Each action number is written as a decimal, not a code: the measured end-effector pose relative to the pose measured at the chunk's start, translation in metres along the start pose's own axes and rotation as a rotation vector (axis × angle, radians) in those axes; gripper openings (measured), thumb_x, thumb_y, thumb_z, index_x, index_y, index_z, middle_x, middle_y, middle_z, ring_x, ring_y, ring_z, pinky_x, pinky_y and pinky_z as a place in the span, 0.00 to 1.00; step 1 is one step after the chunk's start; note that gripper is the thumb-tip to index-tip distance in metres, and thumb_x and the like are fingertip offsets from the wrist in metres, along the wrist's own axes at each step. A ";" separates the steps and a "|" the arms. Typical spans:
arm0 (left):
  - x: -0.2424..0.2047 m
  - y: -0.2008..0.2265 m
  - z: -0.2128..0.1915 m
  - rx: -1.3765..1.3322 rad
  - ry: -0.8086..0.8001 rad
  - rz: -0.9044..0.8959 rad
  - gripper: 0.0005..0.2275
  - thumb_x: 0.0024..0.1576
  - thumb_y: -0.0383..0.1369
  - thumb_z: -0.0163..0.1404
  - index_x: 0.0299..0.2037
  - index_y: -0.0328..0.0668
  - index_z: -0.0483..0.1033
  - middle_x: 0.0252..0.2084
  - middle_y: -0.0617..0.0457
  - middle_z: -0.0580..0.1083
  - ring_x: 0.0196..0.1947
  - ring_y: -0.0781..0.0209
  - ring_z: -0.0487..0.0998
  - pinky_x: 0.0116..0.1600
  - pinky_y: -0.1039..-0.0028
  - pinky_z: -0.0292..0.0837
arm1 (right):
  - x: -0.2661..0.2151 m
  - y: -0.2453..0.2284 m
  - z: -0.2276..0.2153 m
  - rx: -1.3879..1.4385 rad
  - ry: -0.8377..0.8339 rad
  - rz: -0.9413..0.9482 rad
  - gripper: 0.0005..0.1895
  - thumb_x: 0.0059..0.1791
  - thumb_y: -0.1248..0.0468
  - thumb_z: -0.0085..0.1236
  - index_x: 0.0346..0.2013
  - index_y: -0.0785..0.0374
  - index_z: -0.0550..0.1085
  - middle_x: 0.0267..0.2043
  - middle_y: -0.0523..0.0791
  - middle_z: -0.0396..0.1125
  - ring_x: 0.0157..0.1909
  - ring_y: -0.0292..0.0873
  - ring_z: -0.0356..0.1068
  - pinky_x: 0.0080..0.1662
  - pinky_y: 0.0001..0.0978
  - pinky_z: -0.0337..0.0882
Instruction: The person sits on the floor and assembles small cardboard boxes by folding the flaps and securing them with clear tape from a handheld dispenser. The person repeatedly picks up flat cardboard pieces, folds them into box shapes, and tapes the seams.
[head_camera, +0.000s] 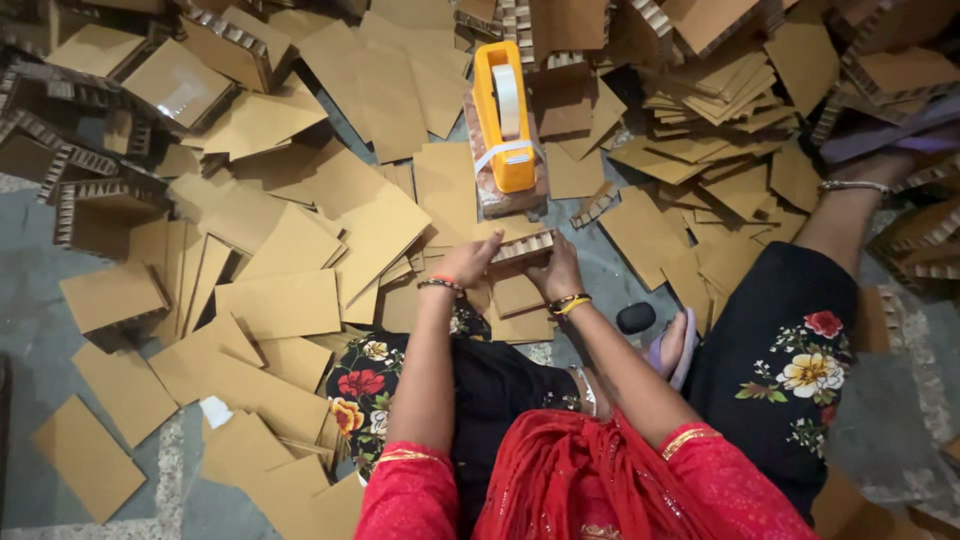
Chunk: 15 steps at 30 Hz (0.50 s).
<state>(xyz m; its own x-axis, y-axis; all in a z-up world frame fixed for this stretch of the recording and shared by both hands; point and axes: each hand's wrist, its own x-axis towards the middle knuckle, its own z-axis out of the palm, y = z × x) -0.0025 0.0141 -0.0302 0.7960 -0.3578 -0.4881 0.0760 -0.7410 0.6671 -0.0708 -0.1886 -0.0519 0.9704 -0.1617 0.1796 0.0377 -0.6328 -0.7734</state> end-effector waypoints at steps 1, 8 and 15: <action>-0.006 0.000 -0.007 0.012 -0.027 -0.005 0.40 0.60 0.66 0.27 0.43 0.35 0.82 0.40 0.37 0.82 0.48 0.44 0.83 0.56 0.61 0.74 | 0.001 -0.001 -0.001 0.025 -0.032 0.053 0.29 0.34 0.65 0.72 0.46 0.66 0.69 0.45 0.55 0.71 0.49 0.63 0.69 0.51 0.51 0.71; -0.036 0.005 -0.028 -0.064 0.267 0.530 0.31 0.40 0.43 0.67 0.53 0.35 0.76 0.48 0.41 0.78 0.48 0.46 0.80 0.52 0.61 0.74 | 0.000 0.007 0.002 -0.050 -0.007 -0.019 0.34 0.33 0.64 0.73 0.51 0.66 0.69 0.50 0.56 0.69 0.53 0.63 0.65 0.55 0.52 0.67; -0.013 0.028 0.024 -0.426 0.262 0.542 0.33 0.40 0.26 0.66 0.60 0.42 0.71 0.56 0.48 0.76 0.58 0.56 0.76 0.60 0.68 0.74 | -0.006 -0.013 -0.006 0.064 0.051 0.009 0.33 0.34 0.67 0.69 0.54 0.63 0.70 0.49 0.53 0.72 0.53 0.57 0.71 0.54 0.46 0.72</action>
<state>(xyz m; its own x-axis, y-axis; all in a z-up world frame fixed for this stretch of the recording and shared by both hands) -0.0250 -0.0159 -0.0186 0.9015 -0.4239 0.0869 -0.1843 -0.1946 0.9634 -0.0789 -0.1835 -0.0396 0.9573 -0.2069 0.2022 0.0457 -0.5820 -0.8119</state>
